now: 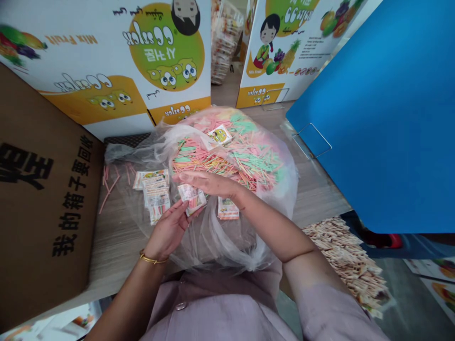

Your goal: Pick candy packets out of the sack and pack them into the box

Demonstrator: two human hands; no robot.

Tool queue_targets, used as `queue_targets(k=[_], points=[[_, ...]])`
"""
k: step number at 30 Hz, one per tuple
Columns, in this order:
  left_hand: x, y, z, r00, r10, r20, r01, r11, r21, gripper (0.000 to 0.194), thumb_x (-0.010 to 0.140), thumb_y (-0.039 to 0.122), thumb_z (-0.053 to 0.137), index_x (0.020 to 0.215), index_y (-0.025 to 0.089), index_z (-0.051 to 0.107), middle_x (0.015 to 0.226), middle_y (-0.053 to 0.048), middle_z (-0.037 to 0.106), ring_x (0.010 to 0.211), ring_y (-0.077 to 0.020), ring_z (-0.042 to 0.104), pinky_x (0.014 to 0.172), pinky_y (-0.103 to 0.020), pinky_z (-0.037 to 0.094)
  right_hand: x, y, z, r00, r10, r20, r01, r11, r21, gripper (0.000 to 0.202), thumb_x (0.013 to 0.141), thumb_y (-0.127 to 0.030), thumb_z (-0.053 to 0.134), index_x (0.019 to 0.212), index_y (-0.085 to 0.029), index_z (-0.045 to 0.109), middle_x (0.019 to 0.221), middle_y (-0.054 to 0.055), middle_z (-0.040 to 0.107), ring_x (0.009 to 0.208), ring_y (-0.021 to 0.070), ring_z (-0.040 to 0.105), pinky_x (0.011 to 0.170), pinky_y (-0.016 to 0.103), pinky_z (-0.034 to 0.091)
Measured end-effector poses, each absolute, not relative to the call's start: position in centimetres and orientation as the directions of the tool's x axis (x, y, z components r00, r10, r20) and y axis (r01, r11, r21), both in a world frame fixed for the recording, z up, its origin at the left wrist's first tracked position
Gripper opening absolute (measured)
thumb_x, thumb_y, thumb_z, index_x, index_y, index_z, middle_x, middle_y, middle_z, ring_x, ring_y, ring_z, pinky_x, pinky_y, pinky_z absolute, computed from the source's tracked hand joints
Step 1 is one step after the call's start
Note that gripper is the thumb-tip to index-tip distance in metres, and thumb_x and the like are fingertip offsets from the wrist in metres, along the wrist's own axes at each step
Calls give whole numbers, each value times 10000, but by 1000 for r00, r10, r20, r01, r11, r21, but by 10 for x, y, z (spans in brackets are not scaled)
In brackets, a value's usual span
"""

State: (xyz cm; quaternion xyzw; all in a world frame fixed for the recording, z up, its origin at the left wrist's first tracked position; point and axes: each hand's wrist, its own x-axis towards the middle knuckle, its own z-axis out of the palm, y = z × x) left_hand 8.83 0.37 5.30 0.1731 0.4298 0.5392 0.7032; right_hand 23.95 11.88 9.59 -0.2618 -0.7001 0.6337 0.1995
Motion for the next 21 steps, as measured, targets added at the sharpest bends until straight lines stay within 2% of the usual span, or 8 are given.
queue_targets(k=[2,5,8,12,15,18,19,21], points=[[88,4,53,66,907,-416,-616,365,698,233,814,309,757,1030,222,746,1256,-51,722,1282,-289,599,1044,-507,547,242,120,94,-764,644,-26,125,109,-986,503,1026,-520,434,1413,-232,578,1519,81,532,1348,209,541,1129,391,415],[86,4,52,108,900,-422,-601,397,693,290,829,330,740,1107,249,716,1283,-43,704,1232,-297,629,962,-530,589,245,122,90,-810,583,-56,180,158,-971,506,1003,-545,486,1385,-234,602,1476,68,576,1375,204,511,1167,389,375],[86,4,50,101,911,-400,-568,382,729,329,816,335,755,1133,257,710,1296,-31,698,1213,-261,636,967,-458,589,248,122,88,-797,603,-39,154,140,-978,559,1006,-562,467,1461,-242,518,1491,77,558,1371,196,514,1147,381,396],[87,4,50,90,907,-411,-494,399,773,434,736,330,833,1146,235,727,1229,-42,732,1098,-207,676,944,-353,577,247,121,86,-775,632,-7,121,138,-983,546,1025,-549,424,1433,-203,536,1399,105,626,1296,191,571,1142,379,389],[87,4,52,51,902,-428,-458,402,793,402,707,369,850,1065,212,757,1119,-41,761,996,-184,689,899,-330,585,246,122,85,-740,672,-6,143,149,-978,512,992,-513,522,1418,-231,531,1401,88,609,1263,190,575,1068,353,442],[86,3,55,50,891,-452,-438,427,792,407,685,392,862,1035,215,754,986,-17,755,861,-161,674,756,-312,613,244,121,86,-796,600,-81,280,246,-928,362,962,-461,579,1183,-190,673,1171,56,701,1083,187,625,957,319,467],[85,3,56,56,888,-457,-432,434,790,412,681,392,864,1036,218,748,957,-7,744,828,-152,662,715,-304,613,244,121,87,-805,584,-101,314,276,-908,327,967,-444,564,1094,-174,697,1080,44,713,1008,180,632,920,308,465],[84,2,56,54,888,-456,-429,433,793,411,684,399,860,1032,219,734,926,5,724,786,-138,642,673,-292,610,243,118,90,-807,583,-96,336,319,-886,299,968,-411,550,1028,-161,702,1025,32,709,944,167,624,879,287,448]])
